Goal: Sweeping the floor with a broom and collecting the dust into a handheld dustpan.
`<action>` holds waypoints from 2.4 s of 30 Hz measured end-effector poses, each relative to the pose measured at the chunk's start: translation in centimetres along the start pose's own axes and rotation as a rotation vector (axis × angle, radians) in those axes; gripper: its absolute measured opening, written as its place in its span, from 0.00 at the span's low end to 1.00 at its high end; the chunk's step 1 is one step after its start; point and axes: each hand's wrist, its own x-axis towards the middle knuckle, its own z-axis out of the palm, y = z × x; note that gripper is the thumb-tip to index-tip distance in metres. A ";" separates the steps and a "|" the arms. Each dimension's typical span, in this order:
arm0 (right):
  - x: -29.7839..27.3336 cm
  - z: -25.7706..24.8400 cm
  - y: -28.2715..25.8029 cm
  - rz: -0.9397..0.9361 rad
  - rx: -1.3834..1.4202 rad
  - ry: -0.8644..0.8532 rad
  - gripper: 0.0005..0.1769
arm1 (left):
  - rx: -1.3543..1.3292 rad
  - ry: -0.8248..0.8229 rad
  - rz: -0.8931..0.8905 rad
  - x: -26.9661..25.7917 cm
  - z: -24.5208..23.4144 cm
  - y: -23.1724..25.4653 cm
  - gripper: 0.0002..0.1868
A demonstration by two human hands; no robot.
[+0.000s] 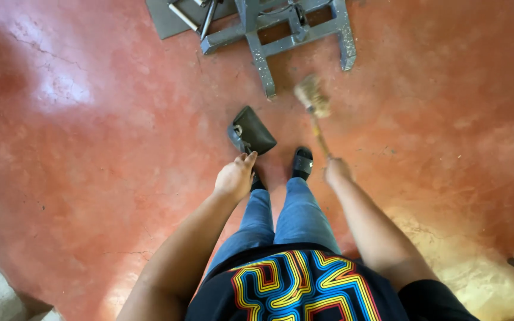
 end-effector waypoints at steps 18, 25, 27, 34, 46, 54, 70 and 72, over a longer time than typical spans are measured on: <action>-14.2 -6.0 8.8 -0.263 -0.121 0.069 0.35 | -0.166 0.052 -0.186 -3.0 0.0 1.2 0.32; -8.3 -8.6 11.3 -0.246 -0.184 0.127 0.32 | -0.271 0.144 -0.234 -1.9 2.1 7.4 0.33; -5.5 -8.7 13.1 -0.265 -0.199 0.115 0.31 | -0.272 0.147 -0.251 -1.5 2.2 10.1 0.33; -0.1 -12.2 17.6 -0.309 -0.156 0.149 0.31 | -0.344 0.201 -0.433 1.4 3.3 19.4 0.31; 7.6 -9.3 22.8 -0.257 0.078 0.032 0.34 | -0.307 0.212 -0.456 5.5 7.8 24.3 0.28; 12.2 0.6 25.1 -0.101 0.326 -0.126 0.33 | -0.225 0.204 -0.375 8.5 11.4 25.3 0.29; 21.0 6.5 19.1 -0.313 0.416 -0.048 0.37 | -0.247 0.357 -0.533 11.5 11.1 28.3 0.27; 24.5 8.3 17.7 -0.305 0.399 -0.083 0.38 | -0.256 0.368 -0.554 12.1 10.6 28.5 0.27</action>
